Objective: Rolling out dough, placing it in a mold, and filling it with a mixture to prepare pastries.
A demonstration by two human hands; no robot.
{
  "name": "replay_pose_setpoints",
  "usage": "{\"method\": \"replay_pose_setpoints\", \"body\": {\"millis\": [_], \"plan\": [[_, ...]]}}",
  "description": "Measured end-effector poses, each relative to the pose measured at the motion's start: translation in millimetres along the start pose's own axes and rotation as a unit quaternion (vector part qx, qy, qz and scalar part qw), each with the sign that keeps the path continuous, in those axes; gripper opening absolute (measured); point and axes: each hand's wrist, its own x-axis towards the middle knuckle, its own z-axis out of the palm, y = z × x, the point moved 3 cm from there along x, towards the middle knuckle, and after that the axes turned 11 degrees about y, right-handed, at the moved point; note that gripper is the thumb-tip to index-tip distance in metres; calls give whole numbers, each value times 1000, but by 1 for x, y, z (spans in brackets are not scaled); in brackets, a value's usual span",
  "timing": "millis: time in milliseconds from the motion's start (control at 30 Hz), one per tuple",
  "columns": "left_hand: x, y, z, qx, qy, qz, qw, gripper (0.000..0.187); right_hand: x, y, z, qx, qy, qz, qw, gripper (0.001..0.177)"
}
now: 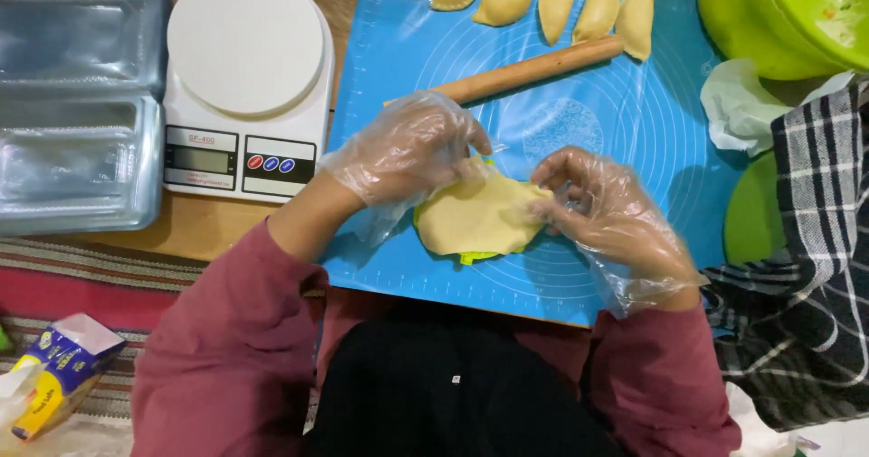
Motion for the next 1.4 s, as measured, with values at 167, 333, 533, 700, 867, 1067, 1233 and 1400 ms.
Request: {"method": "replay_pose_setpoints", "body": {"millis": [167, 333, 533, 700, 867, 1067, 1233, 1400], "plan": [[24, -9, 15, -9, -16, -9, 1000, 19, 10, -3, -13, -10, 32, -4, 999, 33], [36, -13, 14, -67, -81, -3, 994, 24, 11, 1, -17, 32, 42, -27, 998, 33], [26, -5, -7, -254, -110, -47, 960, 41, 15, 17, -16, 179, 31, -37, 983, 31], [31, -13, 16, -428, -62, -111, 895, 45, 16, 32, -22, 279, 113, -86, 950, 32], [36, 14, 22, -315, 68, 18, 946, 28, -4, -3, -45, 269, 207, -158, 927, 32], [28, -12, 64, 116, 118, 97, 981, 26, -5, -9, -54, 158, 290, -174, 928, 32], [6, -70, 81, 53, 134, 92, 985, 9, 2, -12, -38, 132, 244, -217, 936, 28], [-15, -58, 23, 245, 175, 146, 942, 22, 14, -22, -24, 258, 239, -69, 933, 22]]}}
